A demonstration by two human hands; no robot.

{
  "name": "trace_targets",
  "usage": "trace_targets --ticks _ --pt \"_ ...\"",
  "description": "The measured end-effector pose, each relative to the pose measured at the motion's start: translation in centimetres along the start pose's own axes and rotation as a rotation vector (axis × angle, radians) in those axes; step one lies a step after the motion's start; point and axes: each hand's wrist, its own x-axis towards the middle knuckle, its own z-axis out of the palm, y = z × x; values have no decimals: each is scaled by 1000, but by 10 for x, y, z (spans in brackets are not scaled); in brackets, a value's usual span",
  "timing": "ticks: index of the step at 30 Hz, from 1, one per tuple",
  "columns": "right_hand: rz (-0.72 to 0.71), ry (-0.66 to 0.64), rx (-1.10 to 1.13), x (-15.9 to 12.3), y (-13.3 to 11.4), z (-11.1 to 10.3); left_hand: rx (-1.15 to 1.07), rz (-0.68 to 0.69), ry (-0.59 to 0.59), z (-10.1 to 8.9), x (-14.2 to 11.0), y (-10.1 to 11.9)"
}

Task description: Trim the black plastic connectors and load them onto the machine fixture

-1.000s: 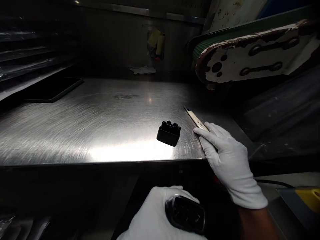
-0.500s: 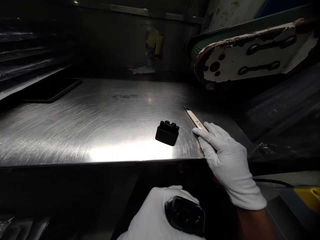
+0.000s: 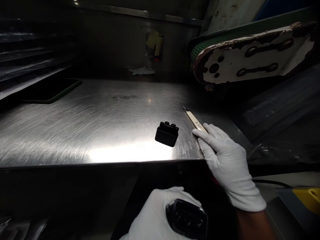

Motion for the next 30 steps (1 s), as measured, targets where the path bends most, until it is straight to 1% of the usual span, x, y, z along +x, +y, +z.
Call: trace_targets --ticks 3,5,9,12,15,17,19,22,26,30 --pt "7 -5 18 0 0 0 -33 110 -94 -1 1 -1" --pt "12 -7 23 1 0 0 -46 152 -126 -2 2 -3" --pt "5 -2 23 1 1 1 -36 139 -88 -4 2 -4" --pt "2 -1 25 1 1 1 -25 113 -37 -5 1 -3" --pt "-1 2 25 0 1 1 -10 147 13 -5 -1 -3" --pt "2 4 28 0 2 2 -18 149 19 -5 0 -4" --pt "6 5 28 1 2 1 -31 113 10 -4 1 -4" --pt "3 6 29 2 1 1 0 80 -36 -4 2 -5" --pt "-1 6 30 0 -1 0 33 88 -107 -4 2 -7" --pt "8 4 37 0 0 2 0 108 -78 0 0 -7"
